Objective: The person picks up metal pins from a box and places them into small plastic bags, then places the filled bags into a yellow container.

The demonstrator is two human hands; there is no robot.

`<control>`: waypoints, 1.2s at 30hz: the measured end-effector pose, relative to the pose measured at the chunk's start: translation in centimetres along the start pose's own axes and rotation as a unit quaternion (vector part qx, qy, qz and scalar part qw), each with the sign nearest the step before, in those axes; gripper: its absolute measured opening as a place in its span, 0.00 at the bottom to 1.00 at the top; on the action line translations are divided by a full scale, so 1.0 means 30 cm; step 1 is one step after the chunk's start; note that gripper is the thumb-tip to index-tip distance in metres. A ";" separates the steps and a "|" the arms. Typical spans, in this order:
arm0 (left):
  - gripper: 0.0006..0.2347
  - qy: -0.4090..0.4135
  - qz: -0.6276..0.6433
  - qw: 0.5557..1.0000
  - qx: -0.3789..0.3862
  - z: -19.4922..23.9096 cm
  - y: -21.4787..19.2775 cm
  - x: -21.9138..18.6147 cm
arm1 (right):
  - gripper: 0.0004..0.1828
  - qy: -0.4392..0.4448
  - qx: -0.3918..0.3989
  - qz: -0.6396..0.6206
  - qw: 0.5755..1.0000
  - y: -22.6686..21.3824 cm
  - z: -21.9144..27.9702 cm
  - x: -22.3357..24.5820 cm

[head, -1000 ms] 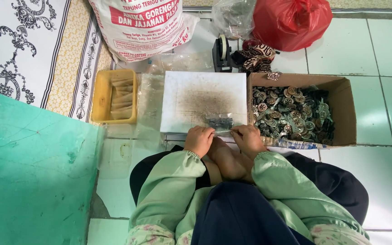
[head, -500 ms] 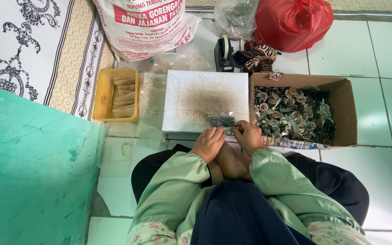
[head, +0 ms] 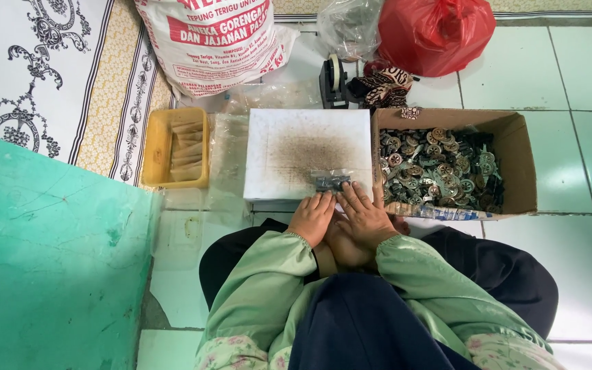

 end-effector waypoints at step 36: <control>0.15 -0.086 0.080 0.993 -0.007 0.016 0.012 0.044 | 0.31 0.168 0.010 -0.181 0.969 0.223 0.029 -0.123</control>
Point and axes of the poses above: each hand's wrist, its own z-axis away from the middle knuckle, its own y-axis out of the palm, x = y × z, the point moved 6 cm from there along -z, towards the middle knuckle, and after that the axes turned 9 degrees about z, right-handed, at the moved point
